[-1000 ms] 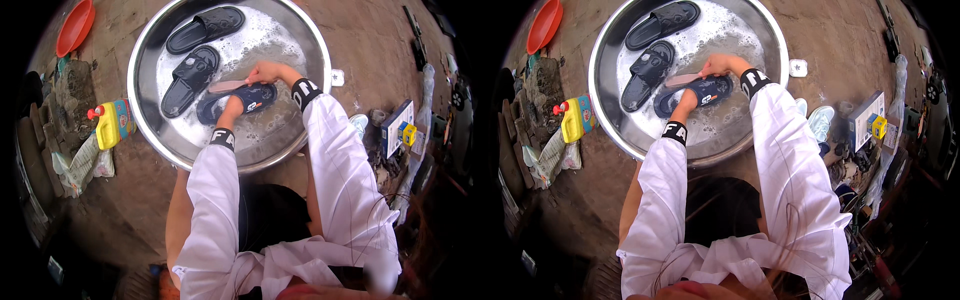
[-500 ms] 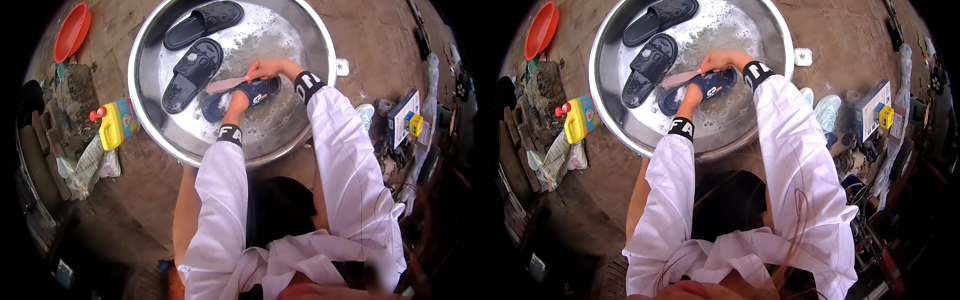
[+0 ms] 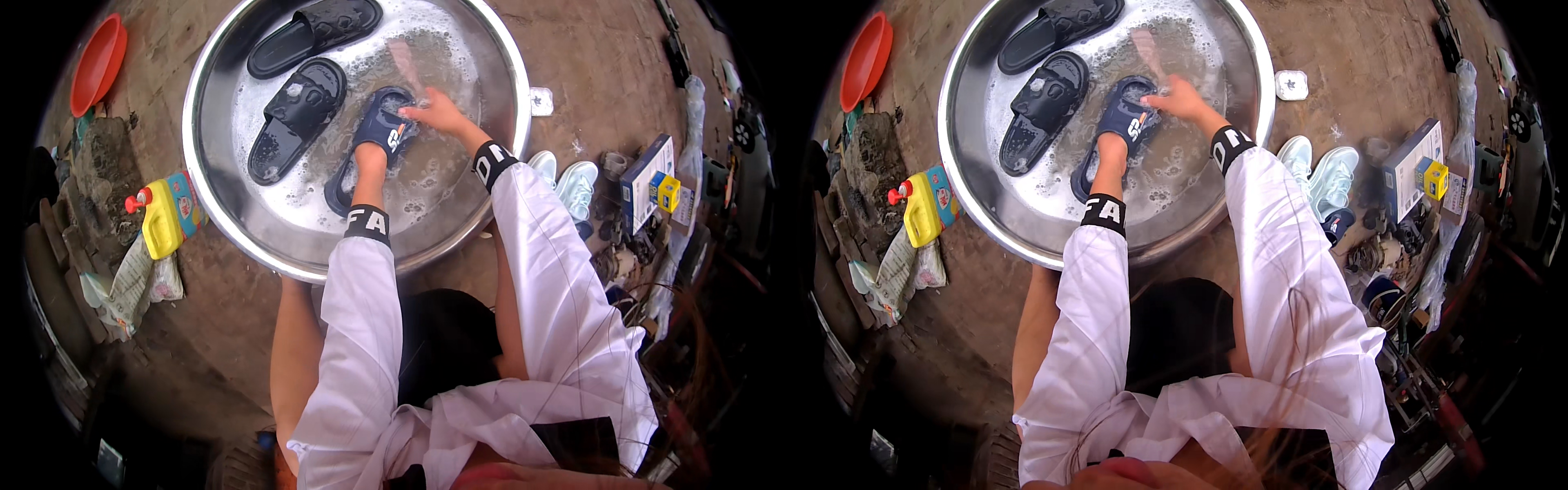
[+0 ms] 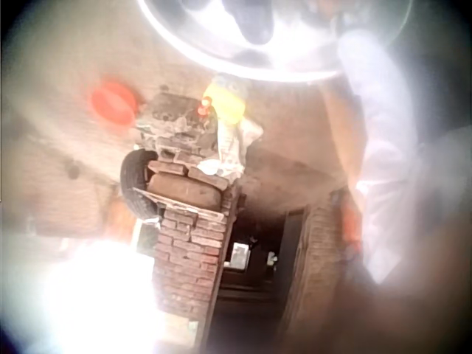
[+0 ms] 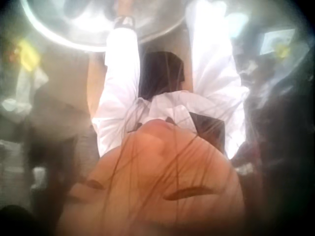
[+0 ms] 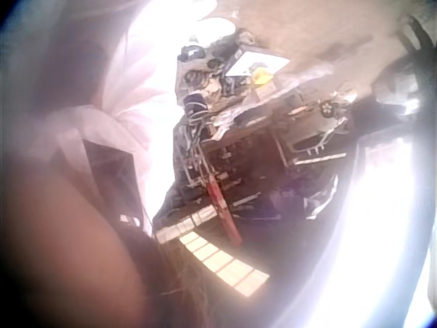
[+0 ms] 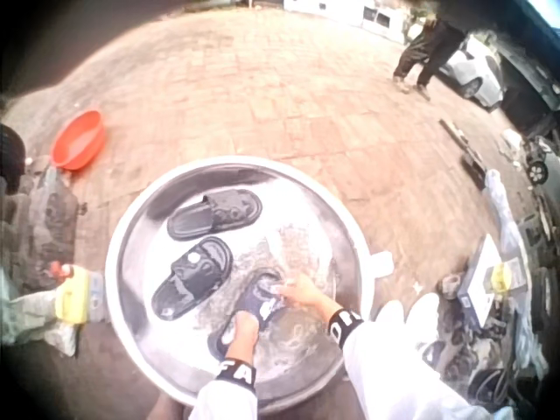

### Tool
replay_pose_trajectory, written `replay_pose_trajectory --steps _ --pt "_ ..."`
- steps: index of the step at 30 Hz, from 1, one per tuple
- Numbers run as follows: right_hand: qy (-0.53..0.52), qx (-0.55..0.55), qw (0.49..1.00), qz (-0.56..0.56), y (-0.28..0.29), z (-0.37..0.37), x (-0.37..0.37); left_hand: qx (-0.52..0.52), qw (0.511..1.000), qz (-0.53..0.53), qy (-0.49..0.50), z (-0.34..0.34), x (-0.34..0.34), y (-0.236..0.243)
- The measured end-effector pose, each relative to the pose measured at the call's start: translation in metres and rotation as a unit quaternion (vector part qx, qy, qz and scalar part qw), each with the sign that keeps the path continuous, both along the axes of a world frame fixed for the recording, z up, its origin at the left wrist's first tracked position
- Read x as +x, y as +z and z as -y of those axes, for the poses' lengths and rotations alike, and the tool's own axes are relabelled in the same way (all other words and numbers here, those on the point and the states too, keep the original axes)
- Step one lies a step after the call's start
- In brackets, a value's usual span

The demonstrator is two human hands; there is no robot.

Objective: The person washes a pair of black slippers in a metal basin filled with soapy water. They scrub the slippers with a brush, rinse them, and place them aside. The person repeats this process for another pair of slippers.

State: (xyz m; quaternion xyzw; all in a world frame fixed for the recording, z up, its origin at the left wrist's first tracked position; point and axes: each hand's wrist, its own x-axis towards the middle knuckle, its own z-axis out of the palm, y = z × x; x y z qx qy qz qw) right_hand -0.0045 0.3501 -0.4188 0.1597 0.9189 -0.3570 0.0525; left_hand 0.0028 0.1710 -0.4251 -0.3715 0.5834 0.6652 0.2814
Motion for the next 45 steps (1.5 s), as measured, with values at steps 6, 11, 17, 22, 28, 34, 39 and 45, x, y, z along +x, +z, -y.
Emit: replay_pose_trajectory --steps 6,11,17,22,28,34,39,45 --pt "0.011 0.061 0.996 0.058 0.048 0.043 -0.022 0.013 1.000 -0.025 -0.002 0.013 -0.005 0.009" --pt "0.049 0.014 0.998 0.034 0.011 0.021 -0.003 0.037 0.998 -0.036 -0.032 0.004 -0.022 0.010" --pt "-0.012 0.053 0.994 0.094 0.025 0.031 -0.014 0.030 0.997 -0.056 -0.045 0.010 -0.018 0.013" --pt "-0.005 -0.047 0.994 0.099 0.017 0.027 -0.013 0.037 0.990 -0.095 -0.097 0.003 -0.027 0.018" --pt "-0.044 -0.101 0.992 0.058 0.011 0.021 -0.003 -0.058 0.911 -0.275 -0.301 0.018 0.008 0.034" --pt "-0.060 0.020 0.990 0.122 0.042 0.020 -0.017 -0.290 0.626 -0.372 -0.621 0.020 0.002 0.038" --pt "-0.064 0.055 0.995 0.053 0.049 0.030 -0.032 -0.333 0.615 -0.414 -0.582 0.020 0.001 0.035" --pt "-0.120 0.084 0.988 -0.045 0.049 0.007 -0.049 -0.363 0.575 -0.532 -0.505 0.037 0.017 0.059"
